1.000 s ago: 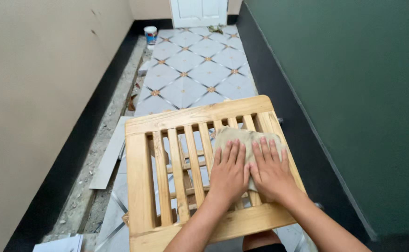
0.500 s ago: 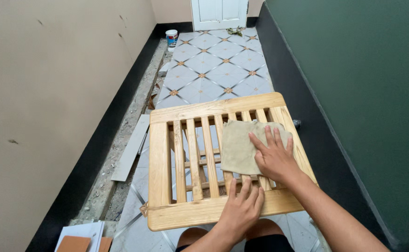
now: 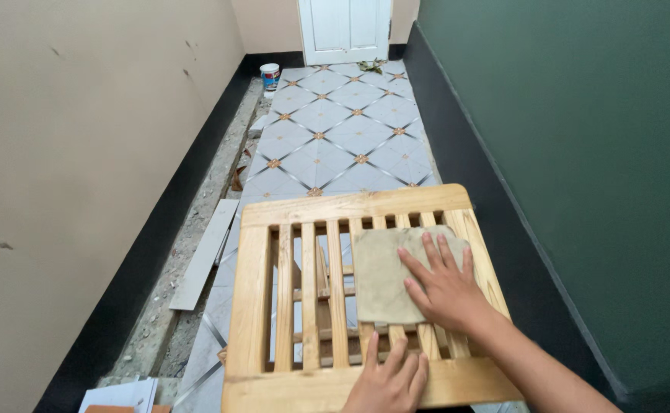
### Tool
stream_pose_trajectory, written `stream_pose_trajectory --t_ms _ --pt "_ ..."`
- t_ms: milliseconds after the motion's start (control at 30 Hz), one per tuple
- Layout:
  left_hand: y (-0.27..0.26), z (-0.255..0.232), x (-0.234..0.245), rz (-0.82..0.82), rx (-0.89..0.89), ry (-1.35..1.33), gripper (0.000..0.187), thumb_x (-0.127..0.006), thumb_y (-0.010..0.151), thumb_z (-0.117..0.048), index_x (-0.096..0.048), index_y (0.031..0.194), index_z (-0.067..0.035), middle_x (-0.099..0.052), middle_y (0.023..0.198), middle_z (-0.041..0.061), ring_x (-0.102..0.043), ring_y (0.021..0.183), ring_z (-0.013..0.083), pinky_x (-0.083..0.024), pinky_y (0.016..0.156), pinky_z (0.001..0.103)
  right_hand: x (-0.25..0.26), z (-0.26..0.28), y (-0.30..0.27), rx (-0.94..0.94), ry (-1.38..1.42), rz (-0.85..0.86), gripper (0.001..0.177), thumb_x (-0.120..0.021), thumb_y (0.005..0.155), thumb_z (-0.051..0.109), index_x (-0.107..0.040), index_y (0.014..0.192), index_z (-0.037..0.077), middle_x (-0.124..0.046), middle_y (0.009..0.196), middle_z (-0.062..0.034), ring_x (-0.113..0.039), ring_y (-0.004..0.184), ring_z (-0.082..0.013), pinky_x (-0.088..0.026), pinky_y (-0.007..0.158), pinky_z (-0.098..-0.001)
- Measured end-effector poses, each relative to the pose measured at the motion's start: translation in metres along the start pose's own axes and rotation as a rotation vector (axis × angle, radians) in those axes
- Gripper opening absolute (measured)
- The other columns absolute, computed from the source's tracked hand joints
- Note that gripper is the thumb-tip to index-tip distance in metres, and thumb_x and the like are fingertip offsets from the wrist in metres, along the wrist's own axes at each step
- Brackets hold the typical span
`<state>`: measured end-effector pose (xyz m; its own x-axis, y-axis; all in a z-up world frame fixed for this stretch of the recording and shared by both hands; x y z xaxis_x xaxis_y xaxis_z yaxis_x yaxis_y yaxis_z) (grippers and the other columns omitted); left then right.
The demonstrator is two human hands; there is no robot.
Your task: The person sands the surface of a light-colored wooden stool using a sanding block. They systematically rub the block across the top frame and the vertical slats of the stool seat, moving from one side to the other to smooth the wood.
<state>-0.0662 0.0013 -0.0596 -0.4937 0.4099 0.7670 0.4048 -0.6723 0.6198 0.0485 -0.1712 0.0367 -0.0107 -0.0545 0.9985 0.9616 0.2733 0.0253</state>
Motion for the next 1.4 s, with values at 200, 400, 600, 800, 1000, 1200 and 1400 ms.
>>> stream_pose_trajectory --t_ms 200,400,600,800,1000,1200,1400 --pt "-0.043 -0.043 -0.044 -0.2 0.015 0.161 0.02 -0.07 0.101 -0.02 -0.063 0.118 -0.011 -0.064 0.097 0.005 -0.065 0.117 0.0267 -0.046 0.098 0.073 -0.009 0.002 -0.04 0.159 -0.02 -0.107 0.065 -0.037 0.1 0.043 -0.027 0.16 0.018 -0.012 0.169 -0.016 -0.005 0.156 -0.0343 0.0 0.118 -0.0638" --pt "-0.062 -0.085 -0.089 -0.292 0.157 0.189 0.022 -0.069 0.106 -0.031 -0.059 0.123 -0.02 -0.062 0.1 0.0 -0.068 0.11 0.0187 -0.05 0.1 0.066 -0.001 0.007 -0.045 0.164 0.044 -0.056 0.066 -0.04 0.094 0.033 -0.028 0.157 0.016 -0.01 0.17 -0.0166 -0.004 0.156 -0.0361 0.0 0.117 -0.0607" --pt "-0.036 -0.025 0.009 0.367 0.152 -0.397 0.049 -0.064 0.106 -0.035 -0.055 0.141 -0.003 -0.054 0.146 0.027 -0.049 0.137 0.0419 -0.033 0.103 0.074 0.013 0.006 0.015 0.014 0.099 -0.032 0.069 -0.043 0.09 0.03 -0.029 0.157 0.022 -0.008 0.169 -0.0144 -0.005 0.156 -0.0306 0.002 0.12 -0.0621" --pt "0.02 0.07 0.097 0.18 0.524 -0.187 0.062 -0.051 0.102 -0.039 -0.044 0.149 0.001 -0.039 0.158 0.025 -0.028 0.15 0.0392 -0.018 0.121 0.056 0.018 0.033 0.01 0.047 0.051 0.026 0.074 -0.044 0.092 0.047 -0.025 0.159 0.023 -0.002 0.169 -0.0178 -0.001 0.156 -0.0308 0.003 0.119 -0.0638" --pt "0.036 0.147 0.072 0.236 0.856 0.01 0.074 -0.047 0.095 -0.048 -0.039 0.151 -0.001 -0.029 0.162 0.023 -0.018 0.152 0.0373 -0.012 0.118 0.062 0.007 0.003 -0.076 0.351 -0.241 -0.418 0.075 -0.035 0.097 0.068 -0.025 0.158 0.026 0.0 0.168 -0.0179 0.001 0.151 -0.0313 0.001 0.118 -0.0622" --pt "-0.01 0.19 0.07 0.262 1.128 0.109 0.071 -0.044 0.097 -0.049 -0.039 0.153 -0.005 -0.03 0.163 0.017 -0.02 0.152 0.0362 -0.015 0.118 0.061 0.021 -0.048 0.001 -0.233 0.05 0.004 0.076 -0.039 0.093 0.064 -0.023 0.159 0.03 0.007 0.17 -0.0098 0.011 0.156 -0.0238 0.006 0.119 -0.0598" --pt "-0.024 0.193 0.066 0.187 1.1 0.064 0.069 -0.044 0.097 -0.047 -0.04 0.152 -0.006 -0.031 0.163 0.017 -0.02 0.153 0.0357 -0.015 0.118 0.056 0.029 0.04 0.089 -0.112 0.069 -0.02 0.074 -0.036 0.096 0.06 -0.024 0.16 0.024 0.0 0.172 -0.0054 0.0 0.157 -0.0222 0.005 0.121 -0.0623"
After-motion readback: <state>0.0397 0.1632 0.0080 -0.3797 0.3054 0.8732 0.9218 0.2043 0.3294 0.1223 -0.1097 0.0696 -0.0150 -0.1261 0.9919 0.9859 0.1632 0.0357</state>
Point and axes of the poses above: each hand's wrist, its own y-axis towards the middle knuckle, its own x-axis out of the back of the hand, z = x × y, the point moved 1 cm from there along y, towards the middle knuckle
